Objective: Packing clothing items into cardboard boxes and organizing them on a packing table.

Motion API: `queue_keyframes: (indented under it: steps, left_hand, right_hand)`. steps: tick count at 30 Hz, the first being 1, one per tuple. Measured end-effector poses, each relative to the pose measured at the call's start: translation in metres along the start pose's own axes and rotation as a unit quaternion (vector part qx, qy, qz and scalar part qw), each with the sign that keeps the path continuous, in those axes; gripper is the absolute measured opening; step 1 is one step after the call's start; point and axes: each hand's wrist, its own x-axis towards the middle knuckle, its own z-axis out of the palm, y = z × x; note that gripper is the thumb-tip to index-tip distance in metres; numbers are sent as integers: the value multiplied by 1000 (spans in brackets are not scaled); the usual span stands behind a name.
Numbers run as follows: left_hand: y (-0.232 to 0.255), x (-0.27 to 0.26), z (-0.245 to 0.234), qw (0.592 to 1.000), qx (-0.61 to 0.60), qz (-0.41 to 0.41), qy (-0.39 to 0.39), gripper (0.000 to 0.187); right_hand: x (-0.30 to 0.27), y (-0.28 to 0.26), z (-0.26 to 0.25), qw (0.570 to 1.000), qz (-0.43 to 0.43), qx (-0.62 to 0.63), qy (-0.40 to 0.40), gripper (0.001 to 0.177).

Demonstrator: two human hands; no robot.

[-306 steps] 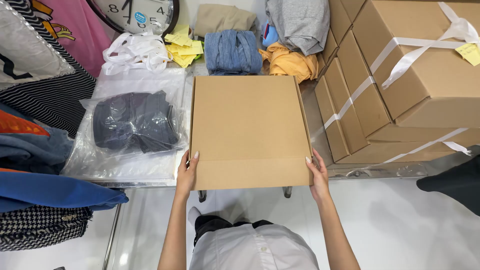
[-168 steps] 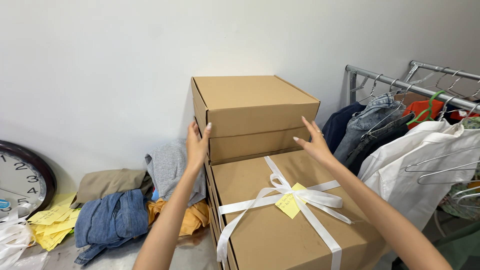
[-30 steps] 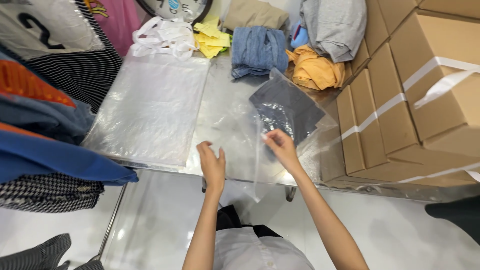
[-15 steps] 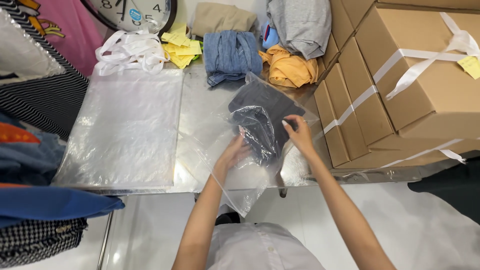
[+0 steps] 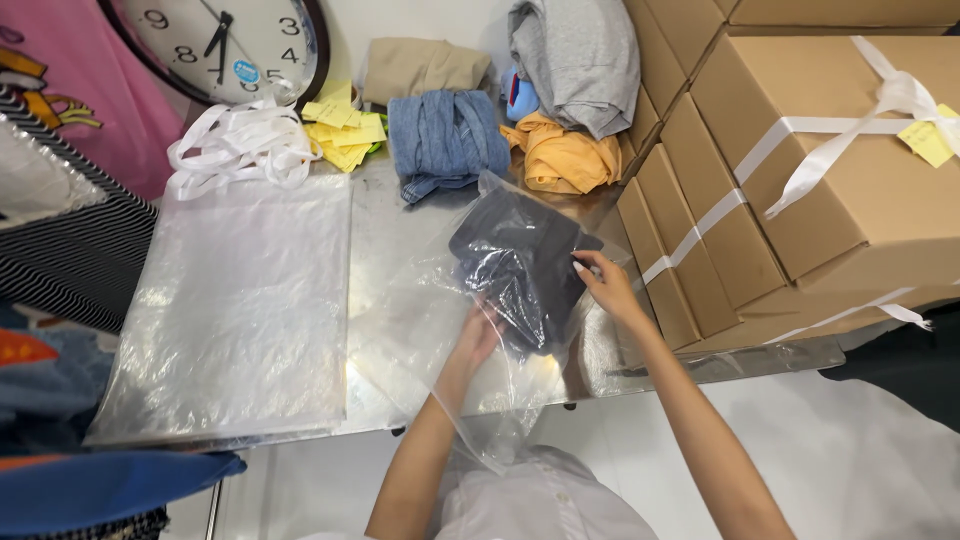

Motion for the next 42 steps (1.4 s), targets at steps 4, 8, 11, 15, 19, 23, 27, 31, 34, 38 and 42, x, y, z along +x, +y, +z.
queue_keyframes:
  steps: [4,8,11,15,19,23,27,31,34,38,42]
  left_hand:
    - [11,7,4,998,-39,-38,9,49]
    - [27,19,34,993,118,-28,2,65]
    - [38,-16,73,965,248,43,-68,63]
    - [53,42,106,962,271,16,-23,98]
    - [44,69,91,954,293,4,68,91]
    - [52,71,63,909,371,-25,190,85]
    - [69,53,68,906,371,-80,187,110]
    - [83,18,73,947,285,-53,142,82]
    - [113,-11,71,942,307,-41,128,83]
    - [149,-51,30,944,295,24,146,72]
    - [189,-147,32,924,358,48,127,112]
  right_hand:
    - [29,-8,-12,998,-42,-32,27,37]
    - [77,-2,-6,997,24,-65,-17,56]
    - [107,31,12,994,99,-44,-31,55]
    - [82,19,27,995,95,-6,37,35]
    - [74,51,24,994,85,27,58,32]
    - [59,54,26,992,83,52,78,20]
    - [57,41,18,989,101,53,93,17]
    - [52,21,1,984,94,87,122,15]
    - [66,43,-3,974,22,159,162,16]
    - [100,79,3,972,-34,130,194,15]
    - [98,54,-4,977,-52,7,207,18]
